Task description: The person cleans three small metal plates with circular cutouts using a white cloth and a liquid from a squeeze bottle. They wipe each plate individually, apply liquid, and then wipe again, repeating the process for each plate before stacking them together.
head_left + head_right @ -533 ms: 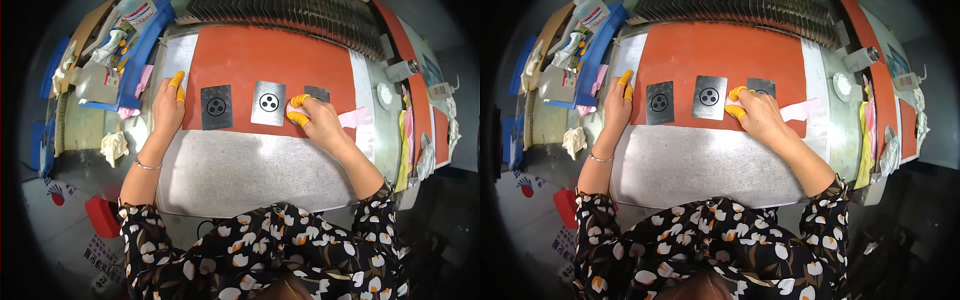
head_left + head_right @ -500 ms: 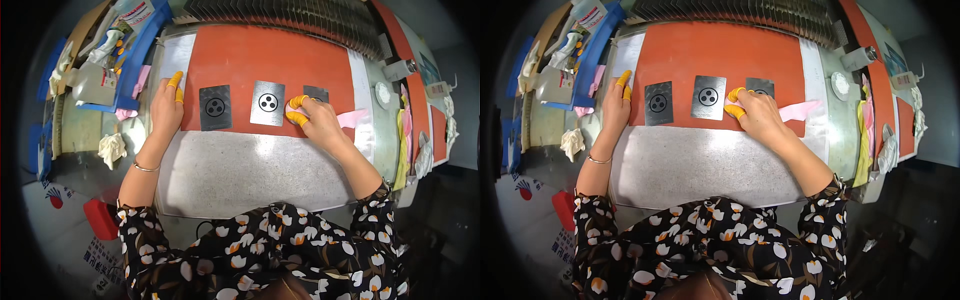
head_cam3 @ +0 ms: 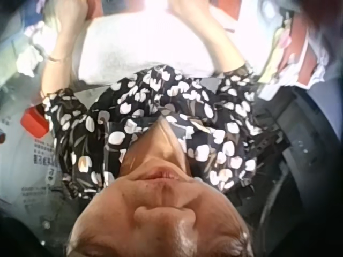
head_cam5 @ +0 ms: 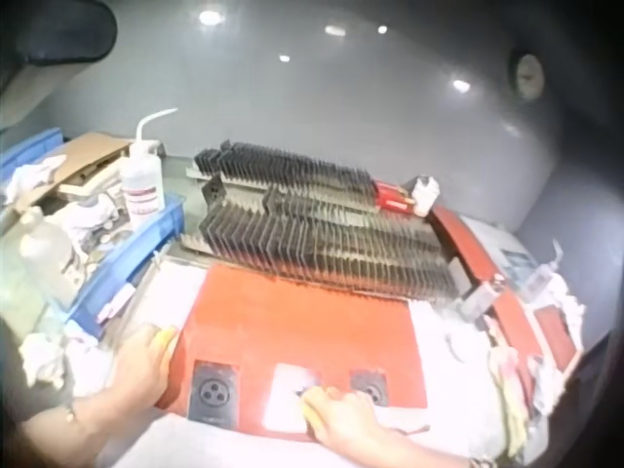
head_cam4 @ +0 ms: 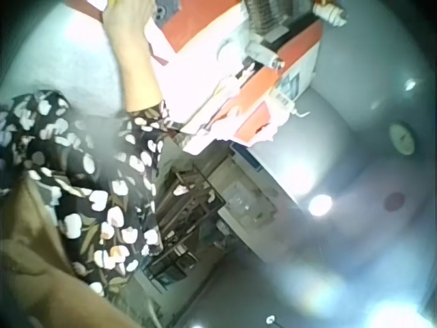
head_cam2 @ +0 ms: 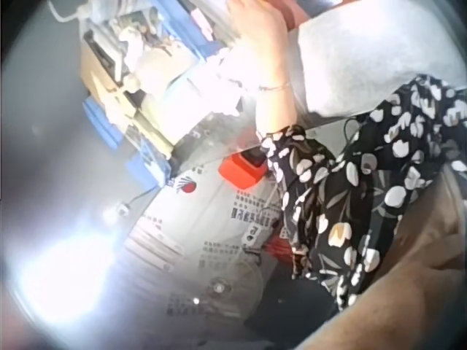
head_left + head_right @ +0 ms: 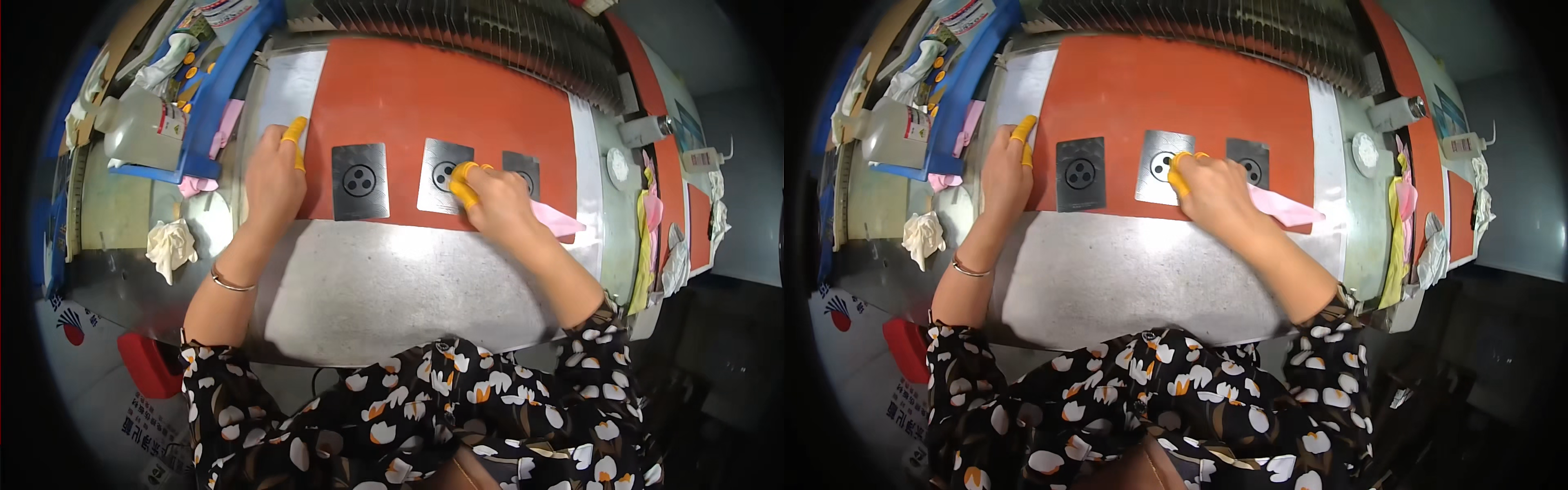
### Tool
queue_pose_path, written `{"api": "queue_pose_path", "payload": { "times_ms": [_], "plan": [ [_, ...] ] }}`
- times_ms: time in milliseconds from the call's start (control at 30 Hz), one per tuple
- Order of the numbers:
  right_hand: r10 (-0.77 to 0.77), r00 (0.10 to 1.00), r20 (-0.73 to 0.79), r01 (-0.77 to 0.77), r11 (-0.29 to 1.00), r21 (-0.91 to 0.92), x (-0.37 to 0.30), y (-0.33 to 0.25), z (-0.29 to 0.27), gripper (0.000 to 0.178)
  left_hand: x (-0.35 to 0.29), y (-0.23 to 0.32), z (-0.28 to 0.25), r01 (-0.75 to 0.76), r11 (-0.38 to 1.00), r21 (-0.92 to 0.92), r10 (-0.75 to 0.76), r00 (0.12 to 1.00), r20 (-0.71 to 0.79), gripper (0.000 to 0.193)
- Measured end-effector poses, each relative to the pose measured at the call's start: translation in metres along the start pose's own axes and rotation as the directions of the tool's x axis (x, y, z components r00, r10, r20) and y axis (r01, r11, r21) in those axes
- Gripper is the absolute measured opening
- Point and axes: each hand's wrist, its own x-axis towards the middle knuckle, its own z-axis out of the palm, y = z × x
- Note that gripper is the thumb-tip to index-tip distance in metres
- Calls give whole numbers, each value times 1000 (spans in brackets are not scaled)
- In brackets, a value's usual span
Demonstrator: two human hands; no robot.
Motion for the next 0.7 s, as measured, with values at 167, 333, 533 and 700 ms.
{"api": "queue_pose_path", "payload": {
  "times_ms": [167, 333, 533, 700],
  "plan": [
    [-24, 1000, -17, 24, 1000, 6, 11, -4, 9, 11, 0, 1, 1, 16, 1000, -4, -16, 999, 51, 20],
    [-103, 993, 59, 105, 994, -35, 24, -7, 6, 8, -2, -1, 2, -5, 1000, 21, 4, 1000, 9, 20],
    [-87, 995, -51, 83, 995, -63, 43, -9, 11, 12, 0, 4, 3, -9, 1000, -12, 9, 1000, 26, 19],
    [7, 998, 68, -7, 1000, -8, 40, 18, -5, 13, -4, 3, -1, -1, 1000, -2, 1, 1000, 21, 22]
  ]
}}
